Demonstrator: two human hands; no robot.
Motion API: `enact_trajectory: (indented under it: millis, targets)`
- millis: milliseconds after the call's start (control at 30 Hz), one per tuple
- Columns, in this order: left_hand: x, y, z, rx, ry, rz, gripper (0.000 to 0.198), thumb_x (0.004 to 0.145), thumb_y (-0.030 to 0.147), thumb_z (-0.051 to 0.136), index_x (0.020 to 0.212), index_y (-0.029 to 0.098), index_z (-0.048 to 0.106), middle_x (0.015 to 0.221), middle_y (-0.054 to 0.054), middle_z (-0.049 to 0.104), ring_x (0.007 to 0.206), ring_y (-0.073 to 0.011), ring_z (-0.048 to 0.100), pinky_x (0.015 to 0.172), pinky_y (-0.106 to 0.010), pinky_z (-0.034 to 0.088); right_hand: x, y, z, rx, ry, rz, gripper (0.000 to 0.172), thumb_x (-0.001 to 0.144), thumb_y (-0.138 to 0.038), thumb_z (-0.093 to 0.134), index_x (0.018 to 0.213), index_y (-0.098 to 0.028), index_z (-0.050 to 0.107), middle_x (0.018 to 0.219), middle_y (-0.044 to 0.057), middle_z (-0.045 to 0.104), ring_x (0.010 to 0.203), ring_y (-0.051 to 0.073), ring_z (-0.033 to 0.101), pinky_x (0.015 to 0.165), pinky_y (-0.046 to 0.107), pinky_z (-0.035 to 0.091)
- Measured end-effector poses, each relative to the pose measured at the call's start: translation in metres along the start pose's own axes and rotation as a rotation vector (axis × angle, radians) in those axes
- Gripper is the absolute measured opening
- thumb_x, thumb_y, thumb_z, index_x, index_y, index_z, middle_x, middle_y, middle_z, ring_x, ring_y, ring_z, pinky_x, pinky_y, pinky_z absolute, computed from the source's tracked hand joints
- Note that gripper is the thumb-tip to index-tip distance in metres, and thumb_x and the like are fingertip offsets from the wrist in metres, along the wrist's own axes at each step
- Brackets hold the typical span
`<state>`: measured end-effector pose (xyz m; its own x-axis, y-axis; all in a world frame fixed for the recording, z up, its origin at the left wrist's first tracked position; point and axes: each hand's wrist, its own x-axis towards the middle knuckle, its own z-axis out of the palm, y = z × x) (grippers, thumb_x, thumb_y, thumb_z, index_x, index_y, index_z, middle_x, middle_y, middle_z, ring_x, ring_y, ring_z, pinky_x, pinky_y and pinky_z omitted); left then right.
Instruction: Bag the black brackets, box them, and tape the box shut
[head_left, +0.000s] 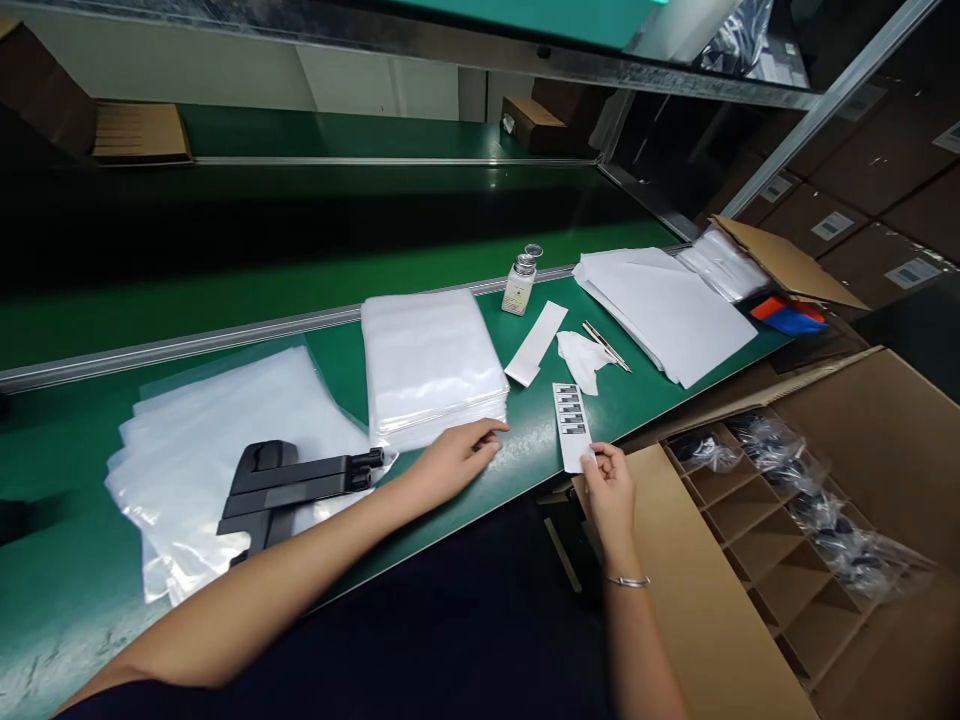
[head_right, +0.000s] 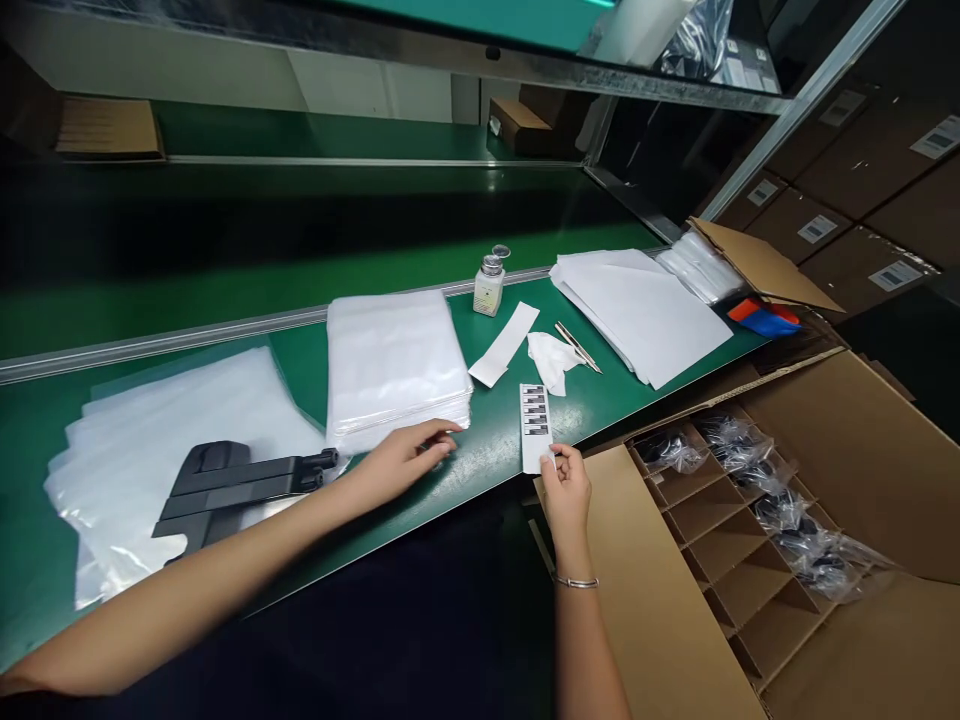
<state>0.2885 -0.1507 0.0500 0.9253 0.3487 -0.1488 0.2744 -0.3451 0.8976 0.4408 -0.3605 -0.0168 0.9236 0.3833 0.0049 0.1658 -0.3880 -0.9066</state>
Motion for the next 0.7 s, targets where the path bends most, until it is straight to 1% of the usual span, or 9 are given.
enact_trajectory:
  millis: [67, 133, 167, 233, 333, 433, 533, 633, 700]
  targets:
    - [0.017, 0.006, 0.025, -0.202, -0.085, -0.031, 0.051, 0.086, 0.036, 0.057, 0.136, 0.023, 0.050, 0.111, -0.008, 0.069, 0.096, -0.0224, 0.066, 0.091, -0.037, 0.048, -0.010, -0.001, 0.000, 0.258, -0.042, -0.017, 0.030, 0.084, -0.042, 0.061, 0.105, -0.021, 0.055, 0.066, -0.006, 0.056, 0.049, 0.010, 0.048, 0.050, 0.024, 0.040]
    - [0.030, 0.011, 0.044, -0.442, -0.127, -0.049, 0.064, 0.081, 0.032, 0.064, 0.140, 0.021, 0.042, 0.111, -0.010, 0.069, 0.094, -0.0214, 0.067, 0.089, -0.035, 0.049, -0.019, -0.005, 0.003, 0.380, -0.114, -0.025, 0.029, 0.083, -0.039, 0.064, 0.104, -0.021, 0.056, 0.066, -0.006, 0.057, 0.046, 0.009, 0.046, 0.046, 0.022, 0.039]
    - [0.035, 0.012, 0.051, -0.550, -0.117, -0.053, 0.064, 0.079, 0.030, 0.066, 0.138, 0.019, 0.043, 0.108, -0.010, 0.070, 0.093, -0.0207, 0.067, 0.087, -0.034, 0.049, -0.022, -0.007, 0.005, 0.400, -0.145, -0.030, 0.027, 0.083, -0.038, 0.065, 0.102, -0.021, 0.057, 0.066, -0.006, 0.057, 0.045, 0.008, 0.046, 0.045, 0.022, 0.039]
    - [0.043, 0.013, 0.058, -0.673, -0.049, -0.065, 0.049, 0.077, 0.026, 0.065, 0.123, 0.016, 0.053, 0.097, -0.007, 0.071, 0.086, -0.0188, 0.067, 0.083, -0.031, 0.048, -0.026, -0.009, 0.007, 0.399, -0.191, -0.038, 0.024, 0.083, -0.036, 0.065, 0.100, -0.021, 0.059, 0.066, -0.005, 0.059, 0.046, 0.009, 0.048, 0.045, 0.022, 0.041]
    - [0.049, 0.011, 0.057, -0.642, 0.030, -0.088, 0.023, 0.076, 0.024, 0.063, 0.098, 0.016, 0.061, 0.085, -0.004, 0.071, 0.079, -0.0170, 0.065, 0.077, -0.028, 0.047, -0.020, -0.009, 0.010, 0.328, -0.140, -0.099, 0.027, 0.083, -0.035, 0.065, 0.106, -0.022, 0.061, 0.077, -0.001, 0.065, 0.060, 0.013, 0.058, 0.056, 0.027, 0.050]
    - [0.047, 0.010, 0.052, -0.488, 0.022, -0.069, 0.017, 0.078, 0.025, 0.060, 0.092, 0.017, 0.063, 0.082, -0.002, 0.070, 0.077, -0.0169, 0.063, 0.073, -0.027, 0.045, -0.010, -0.011, 0.014, 0.148, 0.014, -0.262, 0.026, 0.087, -0.036, 0.061, 0.109, -0.022, 0.064, 0.103, 0.008, 0.065, 0.095, 0.021, 0.062, 0.084, 0.039, 0.053]
    - [0.046, 0.011, 0.052, -0.342, -0.001, -0.051, 0.016, 0.079, 0.024, 0.056, 0.091, 0.018, 0.064, 0.078, -0.001, 0.069, 0.073, -0.0164, 0.062, 0.069, -0.026, 0.044, -0.004, -0.015, 0.021, -0.080, 0.108, -0.415, 0.019, 0.088, -0.036, 0.059, 0.098, -0.024, 0.070, 0.107, 0.009, 0.064, 0.106, 0.026, 0.058, 0.099, 0.050, 0.044]
    - [0.046, 0.012, 0.051, -0.290, -0.016, -0.082, 0.018, 0.079, 0.023, 0.054, 0.092, 0.017, 0.064, 0.071, 0.001, 0.067, 0.067, -0.0162, 0.061, 0.066, -0.026, 0.044, -0.010, -0.016, 0.024, -0.257, 0.135, -0.445, 0.015, 0.087, -0.035, 0.060, 0.088, -0.027, 0.072, 0.102, 0.009, 0.065, 0.107, 0.028, 0.057, 0.109, 0.059, 0.029]
    - [0.047, 0.012, 0.048, -0.258, -0.024, -0.099, 0.021, 0.080, 0.024, 0.052, 0.096, 0.017, 0.064, 0.068, 0.001, 0.066, 0.066, -0.0172, 0.062, 0.066, -0.028, 0.046, -0.016, -0.015, 0.022, -0.267, 0.137, -0.460, 0.013, 0.086, -0.034, 0.062, 0.083, -0.028, 0.073, 0.099, 0.008, 0.066, 0.107, 0.029, 0.057, 0.113, 0.062, 0.020]
